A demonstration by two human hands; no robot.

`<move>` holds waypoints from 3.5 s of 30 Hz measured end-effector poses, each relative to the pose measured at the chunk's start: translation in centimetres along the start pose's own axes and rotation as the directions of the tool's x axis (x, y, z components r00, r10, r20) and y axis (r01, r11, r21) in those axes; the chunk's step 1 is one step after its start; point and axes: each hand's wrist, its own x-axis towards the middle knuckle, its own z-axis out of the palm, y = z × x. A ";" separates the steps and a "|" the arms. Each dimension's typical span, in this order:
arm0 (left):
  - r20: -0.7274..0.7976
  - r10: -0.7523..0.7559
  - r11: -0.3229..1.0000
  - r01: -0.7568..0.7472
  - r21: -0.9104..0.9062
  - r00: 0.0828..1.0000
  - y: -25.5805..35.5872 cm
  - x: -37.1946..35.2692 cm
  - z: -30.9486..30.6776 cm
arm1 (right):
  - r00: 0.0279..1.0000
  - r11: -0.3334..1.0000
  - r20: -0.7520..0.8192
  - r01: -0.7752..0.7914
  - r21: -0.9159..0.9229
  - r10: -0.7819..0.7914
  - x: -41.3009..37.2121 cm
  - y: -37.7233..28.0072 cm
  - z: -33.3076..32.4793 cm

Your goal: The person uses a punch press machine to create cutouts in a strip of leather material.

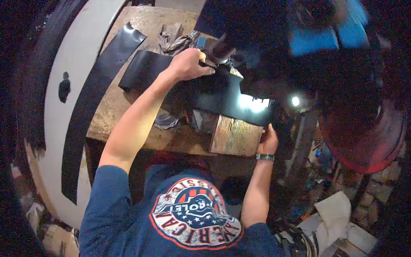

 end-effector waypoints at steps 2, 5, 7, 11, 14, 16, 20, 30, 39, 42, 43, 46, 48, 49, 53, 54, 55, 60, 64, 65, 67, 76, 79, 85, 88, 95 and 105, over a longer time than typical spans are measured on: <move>-0.027 0.015 1.000 -0.015 -0.018 1.000 0.0 -0.4 -0.3 | 0.999 1.000 -0.036 -0.004 -0.010 0.004 0.1 -0.2 0.0; -0.016 0.033 0.999 -0.034 -0.027 0.999 -0.2 -0.5 -0.7 | 0.999 1.000 -0.042 0.000 -0.015 0.000 0.5 -0.2 -0.7; -0.021 0.056 0.998 -0.057 -0.041 0.998 -0.2 -0.9 -0.3 | 0.997 1.000 -0.074 0.012 -0.007 -0.012 0.2 -0.1 -0.7; -0.010 0.047 0.996 -0.048 -0.075 0.999 -0.2 -1.3 -0.5 | 0.989 0.999 -0.141 0.040 -0.036 -0.045 -0.6 0.0 1.1; -0.048 0.056 0.997 -0.058 -0.053 0.997 -0.2 -1.3 -0.4 | 0.987 0.998 -0.153 0.050 -0.031 -0.054 -0.5 0.0 0.6; -0.042 0.045 0.997 -0.048 -0.063 0.998 0.0 -1.4 -0.4 | 0.975 0.998 -0.215 0.045 -0.034 -0.051 -0.2 0.2 0.0; -0.066 0.052 0.997 -0.055 -0.047 0.997 0.1 -1.2 -0.3 | 0.972 0.997 -0.224 0.073 -0.014 -0.074 0.1 0.4 -0.2; -0.089 -0.003 0.996 -0.005 -0.086 0.996 0.5 -1.0 -0.2 | 0.985 0.995 -0.146 0.084 -0.061 -0.092 0.7 1.0 -2.9; -0.084 -0.046 0.997 0.040 -0.072 0.995 0.6 -1.0 0.2 | 0.981 0.997 -0.183 0.074 0.032 -0.067 0.1 0.7 -0.5; -0.056 -0.029 1.000 0.029 0.003 0.998 0.9 -0.8 0.0 | 0.979 0.994 -0.198 0.067 0.081 -0.050 0.3 0.7 0.4; -0.032 -0.023 0.999 0.024 0.038 0.999 0.8 -0.6 0.2 | 0.985 0.990 -0.169 0.050 0.128 -0.028 0.7 1.0 -0.5; -0.032 0.001 0.999 0.000 0.040 1.000 0.6 -0.4 0.6 | 0.995 0.990 -0.093 0.039 0.137 -0.027 2.0 1.9 -1.7; -0.005 0.037 0.999 -0.036 0.023 0.999 1.3 -0.4 0.1 | 0.995 0.988 -0.098 0.017 0.153 -0.002 1.5 1.5 -0.5; 0.013 0.053 0.998 -0.054 0.019 0.998 1.9 -0.5 -0.3 | 0.995 0.989 -0.100 -0.001 0.147 0.016 1.4 1.4 -0.3; 0.044 0.076 0.997 -0.077 0.030 0.996 0.2 0.4 1.0 | 0.968 0.965 -0.219 0.166 0.202 -0.121 1.2 2.0 0.9; 0.045 0.072 0.995 -0.074 0.063 0.996 0.5 0.2 0.8 | 0.966 0.965 -0.238 0.153 0.213 -0.101 0.4 1.4 1.5; 0.041 0.071 0.993 -0.075 0.091 0.997 0.9 0.1 0.7 | 0.963 0.965 -0.257 0.144 0.220 -0.085 0.0 1.1 1.9; 0.068 -0.023 0.998 0.018 0.064 0.997 0.7 0.1 1.3 | 0.967 0.948 -0.242 0.144 0.285 -0.075 -0.2 1.3 1.9; 0.068 -0.031 0.996 0.025 0.087 0.997 2.1 -0.1 1.1 | 0.968 0.945 -0.238 0.148 0.292 -0.078 -0.3 1.0 2.0; 0.073 -0.047 0.995 0.041 0.086 0.996 2.2 -0.1 1.0 | 0.967 0.945 -0.238 0.159 0.287 -0.090 -0.1 1.2 2.1; 0.033 0.023 0.993 -0.027 0.118 0.999 2.5 -0.3 1.1 | 0.963 0.944 -0.248 0.174 0.280 -0.104 0.1 1.5 2.1; -0.021 0.095 0.995 -0.094 0.042 0.995 3.2 -0.8 1.3 | 0.958 0.951 -0.263 0.181 0.250 -0.113 0.0 1.4 2.0; 0.006 0.033 0.993 -0.033 0.114 0.999 2.2 -0.3 0.8 | 0.965 0.942 -0.244 0.171 0.288 -0.100 0.2 1.6 1.8; -0.051 0.069 0.997 -0.068 0.024 0.996 0.9 -0.1 1.4 | 0.960 0.956 -0.256 0.174 0.235 -0.112 0.6 1.9 1.6; -0.034 0.081 0.995 -0.079 0.062 0.996 0.2 0.2 1.5 | 0.959 0.956 -0.255 0.182 0.229 -0.121 0.4 1.8 1.7; -0.019 0.066 0.998 -0.066 0.001 0.998 1.2 -0.3 1.2 | 0.972 0.950 -0.204 0.165 0.266 -0.112 0.1 1.8 1.4; 0.024 -0.007 0.998 0.005 0.062 1.000 1.3 -0.1 1.0 | 0.746 0.748 0.053 0.663 0.038 -0.664 -4.0 -3.9 5.8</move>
